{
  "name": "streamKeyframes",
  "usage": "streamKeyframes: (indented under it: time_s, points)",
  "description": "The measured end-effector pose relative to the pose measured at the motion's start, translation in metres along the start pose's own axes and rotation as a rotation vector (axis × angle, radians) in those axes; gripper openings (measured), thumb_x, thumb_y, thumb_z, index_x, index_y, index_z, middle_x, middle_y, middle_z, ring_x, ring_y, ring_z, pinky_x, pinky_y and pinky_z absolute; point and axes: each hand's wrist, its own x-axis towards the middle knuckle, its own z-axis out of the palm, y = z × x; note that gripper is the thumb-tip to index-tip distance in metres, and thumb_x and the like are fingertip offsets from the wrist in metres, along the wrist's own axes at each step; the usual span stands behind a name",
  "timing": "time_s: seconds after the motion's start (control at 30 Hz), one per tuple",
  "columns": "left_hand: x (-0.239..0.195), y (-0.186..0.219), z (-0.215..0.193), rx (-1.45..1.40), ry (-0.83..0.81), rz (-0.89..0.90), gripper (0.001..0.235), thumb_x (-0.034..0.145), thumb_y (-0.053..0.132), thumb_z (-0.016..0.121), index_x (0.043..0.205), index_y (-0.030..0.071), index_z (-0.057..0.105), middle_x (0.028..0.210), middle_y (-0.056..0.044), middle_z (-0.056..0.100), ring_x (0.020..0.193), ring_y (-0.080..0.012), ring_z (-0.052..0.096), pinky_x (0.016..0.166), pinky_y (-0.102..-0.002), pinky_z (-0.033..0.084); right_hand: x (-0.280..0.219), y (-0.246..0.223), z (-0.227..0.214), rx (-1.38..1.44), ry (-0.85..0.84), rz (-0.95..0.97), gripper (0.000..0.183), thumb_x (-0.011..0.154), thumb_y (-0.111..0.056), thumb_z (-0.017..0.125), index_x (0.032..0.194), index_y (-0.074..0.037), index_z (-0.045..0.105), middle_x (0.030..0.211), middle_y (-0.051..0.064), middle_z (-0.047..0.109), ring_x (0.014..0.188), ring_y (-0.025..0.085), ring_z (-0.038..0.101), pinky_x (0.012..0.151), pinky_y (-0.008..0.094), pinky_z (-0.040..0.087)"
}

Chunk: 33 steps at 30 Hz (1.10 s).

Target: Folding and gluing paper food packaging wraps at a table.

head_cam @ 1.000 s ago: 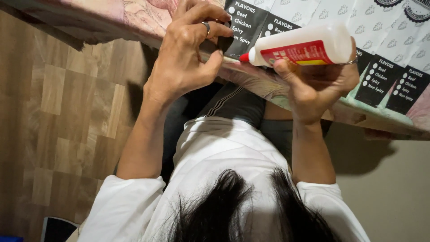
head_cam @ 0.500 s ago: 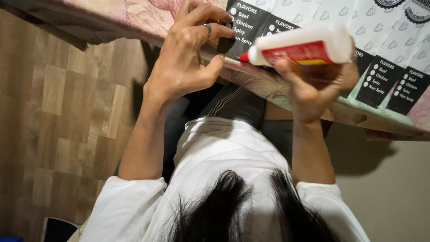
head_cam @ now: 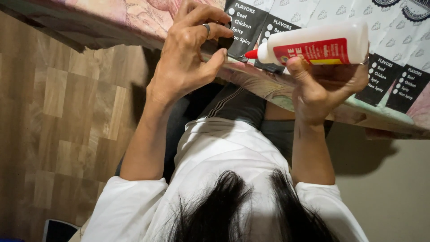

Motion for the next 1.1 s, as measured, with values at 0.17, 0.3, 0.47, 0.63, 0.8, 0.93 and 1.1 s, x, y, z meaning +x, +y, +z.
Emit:
streamKeyframes:
  time_s: [0.17, 0.3, 0.47, 0.63, 0.8, 0.93, 1.1]
  points:
    - [-0.001, -0.003, 0.004, 0.018, 0.031, 0.008, 0.02, 0.083, -0.002, 0.065, 0.101, -0.007, 0.074, 0.112, -0.015, 0.065, 0.107, -0.0313, 0.053, 0.09, -0.042, 0.05, -0.006, 0.002, 0.004, -0.106, 0.052, 0.031, 0.085, 0.085, 0.024, 0.089, 0.143, -0.013, 0.039, 0.123, 0.03, 0.06, 0.103, 0.042, 0.065, 0.087, 0.057, 0.066]
    - [-0.001, -0.003, 0.005, 0.032, 0.049, 0.006, 0.019, 0.083, -0.003, 0.067, 0.1, -0.006, 0.074, 0.112, -0.015, 0.065, 0.107, -0.0316, 0.055, 0.091, -0.042, 0.05, -0.006, 0.0, 0.01, -0.158, 0.062, 0.078, 0.092, 0.08, 0.02, 0.098, 0.15, -0.008, 0.045, 0.122, 0.03, 0.067, 0.103, 0.043, 0.071, 0.089, 0.058, 0.072]
    - [0.0, -0.001, 0.003, 0.036, 0.035, 0.008, 0.025, 0.08, -0.01, 0.061, 0.101, -0.007, 0.075, 0.113, -0.015, 0.065, 0.108, -0.0319, 0.056, 0.092, -0.041, 0.05, -0.012, 0.016, 0.016, -0.115, -0.115, -0.058, 0.1, 0.084, 0.023, 0.095, 0.15, -0.02, 0.034, 0.154, 0.021, 0.041, 0.133, 0.046, 0.054, 0.103, 0.067, 0.07]
    - [0.002, -0.001, 0.002, 0.039, 0.024, 0.031, 0.034, 0.08, -0.021, 0.052, 0.102, -0.009, 0.075, 0.112, -0.016, 0.065, 0.107, -0.0319, 0.054, 0.092, -0.04, 0.051, -0.009, 0.005, 0.03, -0.006, -0.236, 0.001, 0.112, 0.09, 0.036, 0.087, 0.161, -0.026, 0.026, 0.149, 0.032, 0.048, 0.122, 0.053, 0.064, 0.105, 0.07, 0.067]
    - [0.001, -0.004, 0.004, 0.066, 0.012, 0.001, 0.035, 0.082, -0.024, 0.054, 0.103, -0.007, 0.076, 0.113, -0.014, 0.065, 0.108, -0.03, 0.054, 0.09, -0.037, 0.053, -0.009, 0.0, 0.009, -0.014, -0.126, 0.015, 0.095, 0.089, 0.031, 0.082, 0.155, -0.02, 0.037, 0.152, 0.02, 0.038, 0.132, 0.046, 0.05, 0.102, 0.068, 0.068]
    - [0.002, 0.0, 0.004, 0.056, 0.012, -0.008, 0.034, 0.085, -0.024, 0.053, 0.103, -0.008, 0.076, 0.113, -0.014, 0.066, 0.107, -0.0288, 0.054, 0.088, -0.035, 0.053, -0.007, 0.002, -0.001, 0.015, -0.042, 0.001, 0.096, 0.088, 0.031, 0.082, 0.157, -0.019, 0.037, 0.14, 0.033, 0.055, 0.123, 0.048, 0.059, 0.104, 0.069, 0.064]
    - [0.001, -0.003, 0.005, 0.08, -0.001, -0.004, 0.03, 0.09, -0.021, 0.056, 0.105, -0.005, 0.077, 0.114, -0.012, 0.067, 0.103, -0.0289, 0.053, 0.085, -0.036, 0.051, 0.0, -0.013, 0.022, -0.007, -0.114, 0.079, 0.079, 0.089, 0.022, 0.086, 0.149, -0.007, 0.044, 0.143, 0.021, 0.049, 0.128, 0.044, 0.056, 0.105, 0.064, 0.068]
